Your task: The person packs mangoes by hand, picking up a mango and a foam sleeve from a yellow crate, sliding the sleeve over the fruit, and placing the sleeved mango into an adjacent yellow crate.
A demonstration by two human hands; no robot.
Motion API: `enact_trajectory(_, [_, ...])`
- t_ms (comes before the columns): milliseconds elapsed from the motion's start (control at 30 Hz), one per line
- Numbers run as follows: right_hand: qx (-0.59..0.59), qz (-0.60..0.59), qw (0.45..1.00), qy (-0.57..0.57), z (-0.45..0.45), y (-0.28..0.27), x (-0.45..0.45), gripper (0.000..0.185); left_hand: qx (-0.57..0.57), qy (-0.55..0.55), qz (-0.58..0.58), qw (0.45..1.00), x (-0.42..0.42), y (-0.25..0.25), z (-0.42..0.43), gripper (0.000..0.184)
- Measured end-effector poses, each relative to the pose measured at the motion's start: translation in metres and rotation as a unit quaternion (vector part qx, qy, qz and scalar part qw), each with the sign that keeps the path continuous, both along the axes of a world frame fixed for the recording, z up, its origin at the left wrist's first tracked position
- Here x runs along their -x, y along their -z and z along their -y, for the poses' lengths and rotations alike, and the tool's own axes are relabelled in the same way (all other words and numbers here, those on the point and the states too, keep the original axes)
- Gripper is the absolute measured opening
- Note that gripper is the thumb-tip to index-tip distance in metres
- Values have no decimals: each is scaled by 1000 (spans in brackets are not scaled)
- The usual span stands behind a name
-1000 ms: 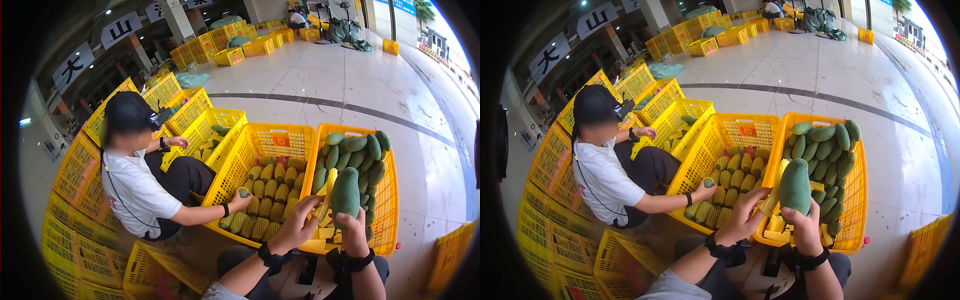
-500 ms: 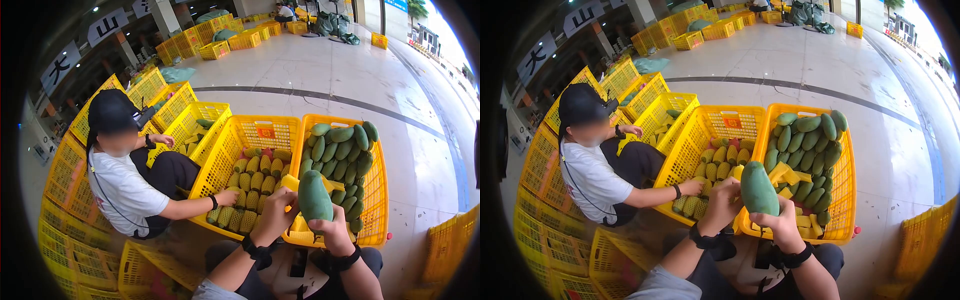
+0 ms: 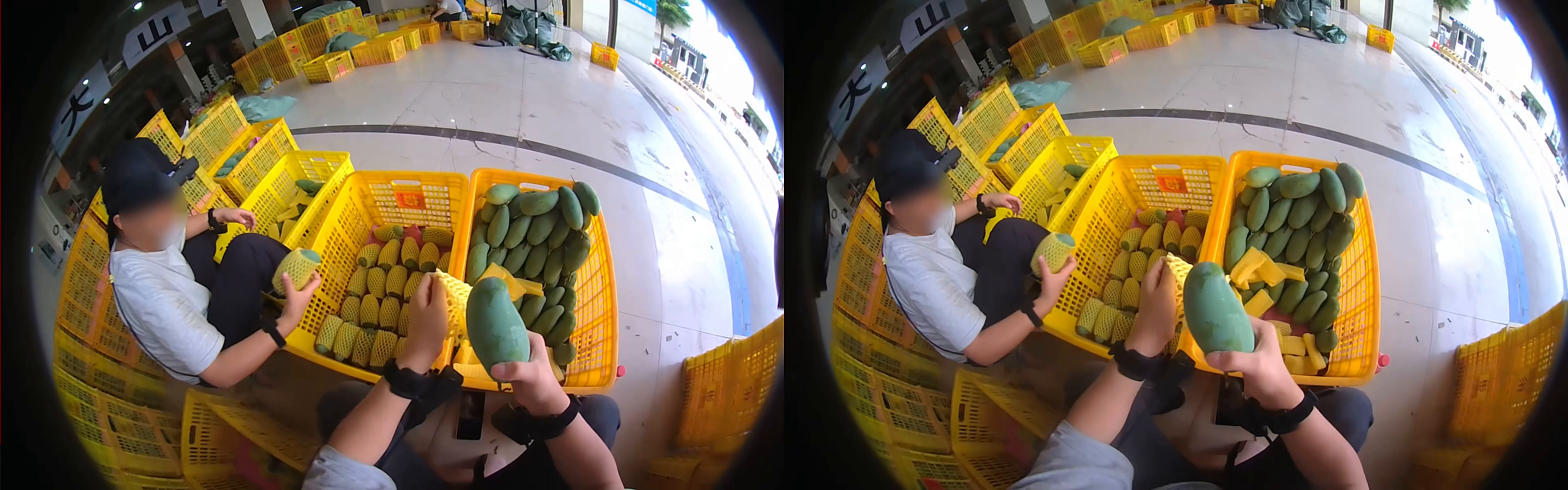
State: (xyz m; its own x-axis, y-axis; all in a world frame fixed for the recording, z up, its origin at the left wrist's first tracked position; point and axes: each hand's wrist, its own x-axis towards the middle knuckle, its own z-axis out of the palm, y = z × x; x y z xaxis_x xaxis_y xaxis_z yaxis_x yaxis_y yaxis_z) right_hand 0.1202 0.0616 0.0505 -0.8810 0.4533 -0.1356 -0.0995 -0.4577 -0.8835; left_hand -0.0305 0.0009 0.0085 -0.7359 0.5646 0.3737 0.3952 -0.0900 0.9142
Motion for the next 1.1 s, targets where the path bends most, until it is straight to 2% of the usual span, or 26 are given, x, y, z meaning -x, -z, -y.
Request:
enact_trajectory(67, [20, -42, 997, -58, 4, -2, 1, 58, 72, -9, -8, 997, 3, -13, -1, 19])
enact_trajectory(100, [15, -55, 996, -66, 7, -3, 2, 57, 39, -5, -20, 999, -3, -18, -3, 20])
enact_trajectory(133, [10, -69, 995, -73, 10, -4, 3, 56, 94, 8, -38, 995, -11, -28, 2, 20])
enact_trajectory(233, [-2, -51, 997, -60, 12, 0, 4, 51, 92, 48, -81, 991, -18, -19, 7, 17])
enact_trajectory(300, [28, -26, 998, -40, 9, 3, 3, 48, 42, 65, -155, 985, -16, -11, 7, 17])
enact_trajectory(333, [57, -2, 998, -21, 7, 3, 3, 45, 42, 66, -154, 985, -15, -11, 9, 17])
enact_trajectory(400, [27, 24, 999, 32, 1, -6, 2, 40, 106, 76, -2, 991, -13, -21, 15, 19])
enact_trajectory(467, [12, 31, 998, 56, -6, -12, -2, 39, 108, 70, -40, 991, -12, -28, 16, 23])
enact_trajectory(567, [24, 27, 996, 76, -13, -12, -7, 40, 177, 162, -153, 959, -7, -39, 21, 22])
enact_trajectory(600, [35, 28, 997, 68, -17, -12, -10, 43, 177, 162, -151, 959, -6, -36, 23, 22])
enact_trajectory(667, [67, 15, 996, 63, -19, -8, -13, 48, 157, 185, -49, 969, -3, -26, 25, 27])
enact_trajectory(700, [98, -1, 994, 58, -20, -6, -14, 53, 219, 218, 75, 948, 6, -25, 24, 26])
enact_trajectory(733, [98, 1, 994, 57, -21, -5, -17, 53, 219, 218, 77, 948, 8, -22, 24, 26])
enact_trajectory(767, [124, -19, 992, 26, -23, -5, -19, 58, 99, 224, 342, 907, 9, -23, 23, 24])
enact_trajectory(800, [148, -39, 988, -5, -24, -4, -20, 63, -30, 211, 578, 787, 8, -22, 23, 22])
enact_trajectory(933, [139, -33, 987, -77, -24, -1, -22, 67, -88, 244, 652, 713, 7, -14, 19, 24])
enact_trajectory(967, [148, -42, 985, -80, -22, -3, -20, 59, -66, 226, 659, 714, 5, -21, 16, 23])
enact_trajectory(1000, [147, -38, 985, -78, -23, -4, -19, 59, -68, 227, 662, 711, 5, -25, 15, 23])
enact_trajectory(1067, [76, 3, 993, -92, -26, -4, -16, 48, 18, 222, 472, 853, 9, -28, 15, 20])
enact_trajectory(1100, [20, 64, 995, -68, -26, -12, -15, 44, 47, 154, 343, 925, 11, -22, 15, 14])
